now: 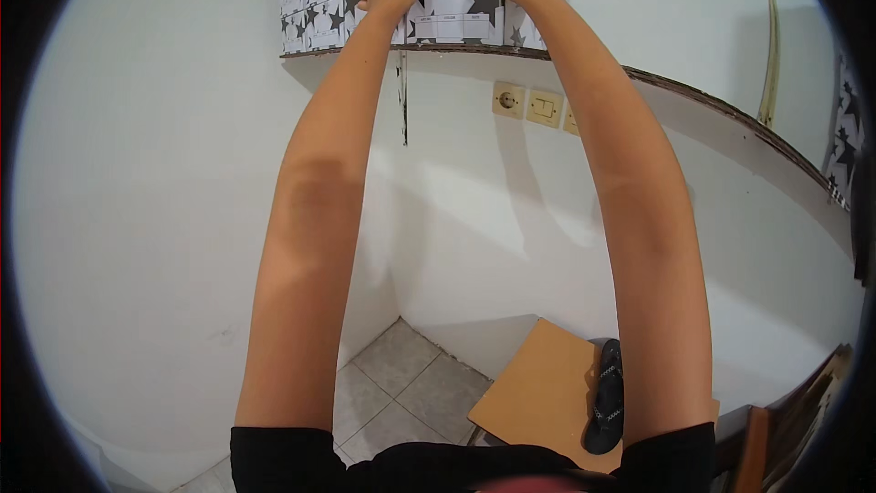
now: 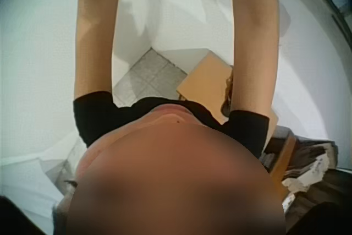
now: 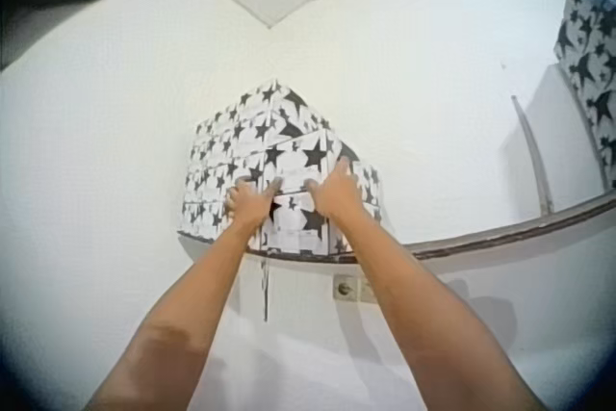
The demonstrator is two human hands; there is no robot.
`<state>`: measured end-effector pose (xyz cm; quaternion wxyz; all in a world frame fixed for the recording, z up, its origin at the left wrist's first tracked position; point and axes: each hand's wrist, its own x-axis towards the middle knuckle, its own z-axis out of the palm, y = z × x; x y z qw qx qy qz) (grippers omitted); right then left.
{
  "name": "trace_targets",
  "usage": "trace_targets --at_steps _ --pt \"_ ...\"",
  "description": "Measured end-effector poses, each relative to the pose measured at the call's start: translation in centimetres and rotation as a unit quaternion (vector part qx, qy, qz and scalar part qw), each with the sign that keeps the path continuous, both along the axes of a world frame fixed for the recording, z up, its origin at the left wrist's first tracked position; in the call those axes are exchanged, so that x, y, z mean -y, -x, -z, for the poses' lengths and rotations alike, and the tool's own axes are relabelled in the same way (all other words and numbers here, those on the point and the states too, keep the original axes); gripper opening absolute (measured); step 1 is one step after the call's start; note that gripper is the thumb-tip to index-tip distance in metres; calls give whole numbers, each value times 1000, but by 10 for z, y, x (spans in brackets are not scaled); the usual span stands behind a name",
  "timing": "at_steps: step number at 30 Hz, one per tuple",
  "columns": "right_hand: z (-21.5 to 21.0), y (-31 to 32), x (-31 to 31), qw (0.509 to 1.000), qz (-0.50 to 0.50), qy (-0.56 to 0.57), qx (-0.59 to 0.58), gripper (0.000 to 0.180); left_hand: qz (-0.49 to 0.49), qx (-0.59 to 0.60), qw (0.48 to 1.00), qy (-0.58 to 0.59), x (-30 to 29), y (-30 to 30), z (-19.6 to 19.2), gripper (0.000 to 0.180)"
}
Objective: The person is assembling shoe boxes, wrapping sandals in tissue paper, and placing them into the boxes.
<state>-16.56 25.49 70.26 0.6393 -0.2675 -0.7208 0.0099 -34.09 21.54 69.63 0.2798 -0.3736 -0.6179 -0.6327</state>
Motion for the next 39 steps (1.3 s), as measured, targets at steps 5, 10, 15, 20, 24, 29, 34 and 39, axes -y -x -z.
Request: trace_targets --at_steps 5,10,15,20,24,29,34,39 --pt "21 -12 29 991 64 -117 -25 85 -52 -48 997 -16 20 -8 12 86" --pt "79 -59 103 941 87 -317 81 84 -29 -49 998 -8 63 -44 51 79" --pt "195 -122 185 920 -16 -335 202 45 91 -18 992 -83 132 -149 126 54" --pt "298 -213 274 945 -30 -122 302 37 322 8 932 -169 180 -228 215 41" --pt "362 -299 327 961 76 79 256 38 442 119 885 -88 215 -319 285 34" --pt "441 -440 415 929 229 256 139 41 560 195 795 129 262 -471 371 31" --pt "488 -558 539 825 339 452 7 43 654 -44 702 280 343 -618 476 33" --pt "534 -658 643 727 446 512 -99 44 630 -226 381 638 440 -730 547 62"
